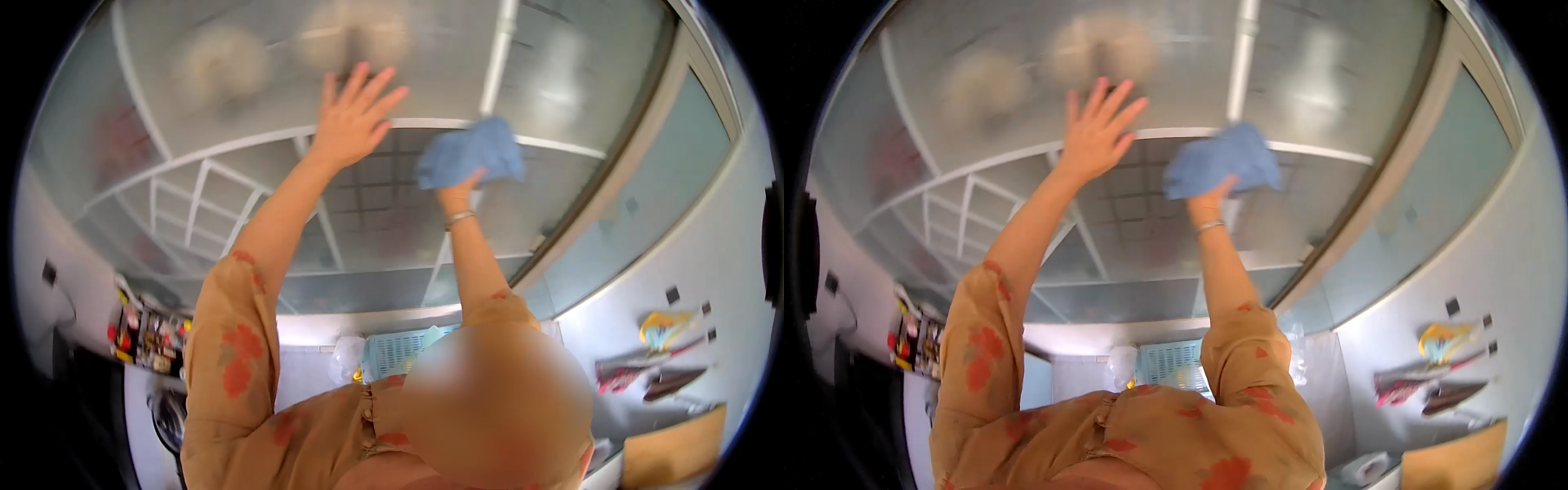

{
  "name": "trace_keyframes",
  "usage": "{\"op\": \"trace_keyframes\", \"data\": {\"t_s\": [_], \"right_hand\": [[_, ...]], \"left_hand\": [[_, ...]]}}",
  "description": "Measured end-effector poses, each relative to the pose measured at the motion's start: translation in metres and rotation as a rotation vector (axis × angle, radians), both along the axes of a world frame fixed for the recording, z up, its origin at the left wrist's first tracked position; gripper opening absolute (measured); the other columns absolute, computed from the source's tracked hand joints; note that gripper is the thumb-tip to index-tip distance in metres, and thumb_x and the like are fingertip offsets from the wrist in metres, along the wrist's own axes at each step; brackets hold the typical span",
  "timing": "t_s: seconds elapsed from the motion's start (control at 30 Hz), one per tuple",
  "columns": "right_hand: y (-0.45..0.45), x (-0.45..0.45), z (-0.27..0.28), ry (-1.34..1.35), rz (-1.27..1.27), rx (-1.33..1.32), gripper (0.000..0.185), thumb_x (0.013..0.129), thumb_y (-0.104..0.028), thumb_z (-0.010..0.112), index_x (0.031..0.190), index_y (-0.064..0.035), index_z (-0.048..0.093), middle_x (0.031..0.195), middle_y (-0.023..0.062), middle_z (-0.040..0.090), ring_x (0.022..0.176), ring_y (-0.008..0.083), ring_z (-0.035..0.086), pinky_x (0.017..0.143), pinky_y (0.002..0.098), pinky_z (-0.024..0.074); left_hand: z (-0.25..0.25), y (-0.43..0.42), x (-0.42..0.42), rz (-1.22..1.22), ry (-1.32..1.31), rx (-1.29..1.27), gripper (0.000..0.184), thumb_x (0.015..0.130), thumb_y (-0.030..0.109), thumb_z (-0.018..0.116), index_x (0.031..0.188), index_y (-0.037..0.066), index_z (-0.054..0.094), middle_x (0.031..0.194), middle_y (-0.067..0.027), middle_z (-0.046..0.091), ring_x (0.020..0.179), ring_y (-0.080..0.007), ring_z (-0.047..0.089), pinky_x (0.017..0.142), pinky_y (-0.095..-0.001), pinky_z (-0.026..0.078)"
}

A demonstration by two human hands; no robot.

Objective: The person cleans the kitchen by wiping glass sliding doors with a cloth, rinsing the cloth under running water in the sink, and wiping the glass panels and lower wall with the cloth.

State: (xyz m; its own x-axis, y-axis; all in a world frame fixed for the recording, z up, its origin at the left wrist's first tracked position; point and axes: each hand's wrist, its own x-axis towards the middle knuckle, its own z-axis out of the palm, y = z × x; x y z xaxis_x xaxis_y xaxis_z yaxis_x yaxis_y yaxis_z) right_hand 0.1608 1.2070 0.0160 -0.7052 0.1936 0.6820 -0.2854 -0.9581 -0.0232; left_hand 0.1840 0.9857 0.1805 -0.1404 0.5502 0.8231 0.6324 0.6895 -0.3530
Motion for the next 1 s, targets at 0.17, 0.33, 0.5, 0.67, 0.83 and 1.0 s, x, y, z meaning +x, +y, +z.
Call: {"op": "trace_keyframes", "data": {"t_s": [0.17,0.33,0.5,0.67,0.83,1.0], "right_hand": [[0.000,0.047,0.113,-0.217,-1.245,1.508,0.054,0.084,-0.046,0.050,0.124,-0.0104,0.048,0.090,0.0143,0.062,0.082,0.0306,0.058,0.079,0.0397,0.0453],[0.080,0.066,0.163,-0.826,-2.034,1.473,0.051,0.086,-0.036,0.051,0.130,-0.0094,0.045,0.088,0.0216,0.065,0.073,0.0371,0.063,0.075,0.0443,0.0487],[0.178,0.032,0.036,-1.217,-2.246,0.637,0.055,0.092,-0.024,0.043,0.135,0.0082,0.028,0.143,0.0251,0.027,0.136,0.0340,0.020,0.110,0.0443,0.0149],[0.136,0.034,0.057,-1.109,-1.686,0.970,0.068,0.086,-0.031,0.053,0.134,0.0083,0.026,0.146,0.0204,0.021,0.135,0.0388,0.014,0.111,0.0488,0.0089],[0.153,0.055,0.224,0.117,-2.621,1.011,0.047,0.068,-0.015,0.061,0.113,-0.0043,0.056,0.124,0.0188,0.047,0.121,0.0404,0.037,0.105,0.0490,0.0238],[0.262,0.049,0.298,-0.243,-2.678,0.995,0.054,0.074,-0.017,0.057,0.126,-0.0029,0.047,0.127,0.0172,0.049,0.124,0.0347,0.037,0.105,0.0492,0.0249]], "left_hand": [[0.002,0.004,0.006,0.249,-0.010,-0.117,0.062,0.076,0.029,0.064,0.134,0.031,0.043,0.146,0.0009,0.032,0.136,-0.0272,0.024,0.105,-0.0604,0.014],[-0.009,0.010,-0.011,0.071,0.134,0.016,0.060,0.076,0.030,0.063,0.133,0.029,0.045,0.145,0.0007,0.034,0.137,-0.0269,0.023,0.107,-0.0578,0.009],[-0.010,0.012,-0.012,0.101,0.145,0.031,0.061,0.076,0.035,0.064,0.133,0.033,0.044,0.146,0.0043,0.032,0.137,-0.0244,0.022,0.107,-0.0572,0.010],[-0.009,0.011,-0.010,0.112,0.144,0.016,0.060,0.077,0.034,0.063,0.133,0.031,0.044,0.146,0.0020,0.032,0.137,-0.0265,0.022,0.107,-0.0574,0.009],[-0.010,0.011,-0.013,0.111,0.158,0.004,0.059,0.078,0.034,0.061,0.134,0.028,0.044,0.146,-0.0002,0.032,0.137,-0.0286,0.022,0.107,-0.0571,0.007],[-0.010,0.012,-0.013,0.103,0.177,0.005,0.060,0.077,0.033,0.061,0.134,0.028,0.044,0.146,-0.0011,0.033,0.137,-0.0290,0.023,0.108,-0.0565,0.006]]}}
